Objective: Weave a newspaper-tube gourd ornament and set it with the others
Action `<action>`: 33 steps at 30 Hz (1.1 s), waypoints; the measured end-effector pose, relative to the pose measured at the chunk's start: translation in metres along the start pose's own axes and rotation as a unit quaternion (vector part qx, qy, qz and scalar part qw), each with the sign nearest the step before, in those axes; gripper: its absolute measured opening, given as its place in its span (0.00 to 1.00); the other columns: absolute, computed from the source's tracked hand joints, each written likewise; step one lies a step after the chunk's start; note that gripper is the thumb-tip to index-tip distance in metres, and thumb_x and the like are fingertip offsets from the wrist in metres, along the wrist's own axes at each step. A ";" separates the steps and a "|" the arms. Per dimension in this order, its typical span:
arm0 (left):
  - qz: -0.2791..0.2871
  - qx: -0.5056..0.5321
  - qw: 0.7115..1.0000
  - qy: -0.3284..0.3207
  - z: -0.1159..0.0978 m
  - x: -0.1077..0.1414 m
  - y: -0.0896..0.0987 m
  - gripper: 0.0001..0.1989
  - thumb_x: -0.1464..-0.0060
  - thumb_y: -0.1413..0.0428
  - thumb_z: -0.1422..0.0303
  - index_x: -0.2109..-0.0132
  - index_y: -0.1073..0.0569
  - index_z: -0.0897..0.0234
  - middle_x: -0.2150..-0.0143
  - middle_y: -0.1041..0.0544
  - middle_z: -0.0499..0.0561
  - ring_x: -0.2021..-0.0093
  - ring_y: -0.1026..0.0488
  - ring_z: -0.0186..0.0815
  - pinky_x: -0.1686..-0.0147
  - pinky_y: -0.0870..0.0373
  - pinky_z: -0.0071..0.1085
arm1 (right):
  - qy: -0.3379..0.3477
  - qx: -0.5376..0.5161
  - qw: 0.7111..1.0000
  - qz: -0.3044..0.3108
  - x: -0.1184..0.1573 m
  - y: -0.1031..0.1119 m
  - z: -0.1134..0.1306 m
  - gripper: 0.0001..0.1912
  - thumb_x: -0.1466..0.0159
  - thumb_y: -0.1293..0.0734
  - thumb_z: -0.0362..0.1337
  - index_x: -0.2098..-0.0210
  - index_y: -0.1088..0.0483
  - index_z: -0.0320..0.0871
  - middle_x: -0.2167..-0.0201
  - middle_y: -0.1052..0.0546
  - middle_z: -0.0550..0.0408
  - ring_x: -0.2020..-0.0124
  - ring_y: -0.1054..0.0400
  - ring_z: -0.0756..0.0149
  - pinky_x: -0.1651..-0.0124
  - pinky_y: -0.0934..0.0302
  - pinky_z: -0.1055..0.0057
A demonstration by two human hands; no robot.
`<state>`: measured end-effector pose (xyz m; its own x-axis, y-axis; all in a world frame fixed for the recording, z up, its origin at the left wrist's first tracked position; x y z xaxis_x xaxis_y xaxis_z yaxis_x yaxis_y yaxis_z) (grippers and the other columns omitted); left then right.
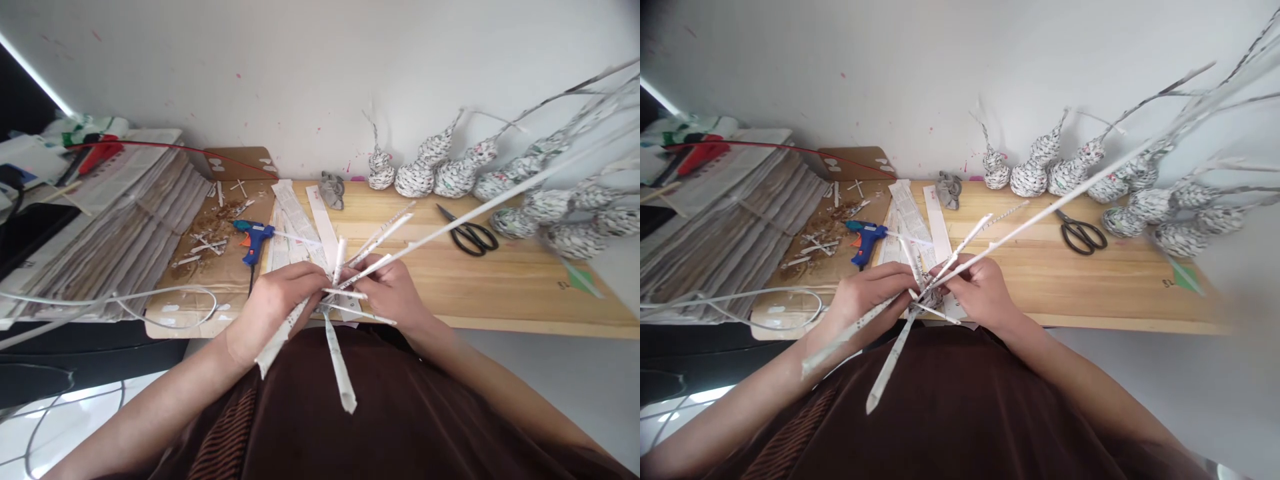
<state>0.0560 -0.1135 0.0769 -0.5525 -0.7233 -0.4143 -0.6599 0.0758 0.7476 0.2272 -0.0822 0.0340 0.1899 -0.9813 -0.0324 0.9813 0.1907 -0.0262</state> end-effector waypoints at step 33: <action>-0.034 -0.035 0.997 0.063 0.010 0.007 -0.007 0.03 0.39 0.40 0.72 0.61 0.28 0.61 0.67 0.22 0.46 0.67 0.24 0.31 0.66 0.29 0.25 | 0.090 0.217 0.963 0.130 0.022 -0.009 0.036 0.09 0.31 0.35 0.34 0.61 0.22 0.44 0.66 0.18 0.56 0.65 0.25 0.65 0.63 0.35 0.73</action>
<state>0.0512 -0.1124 0.0633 -0.4361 -0.8065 -0.3992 -0.6540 -0.0206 0.7562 0.2235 -0.1061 0.0698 0.4609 -0.8737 -0.1557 0.8294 0.3617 0.4257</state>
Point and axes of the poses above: each hand's wrist, its own x-axis away from the middle knuckle, its own y-axis out of the back of the hand, z = x × y, the point moved 5 cm from there along -x, towards the middle knuckle
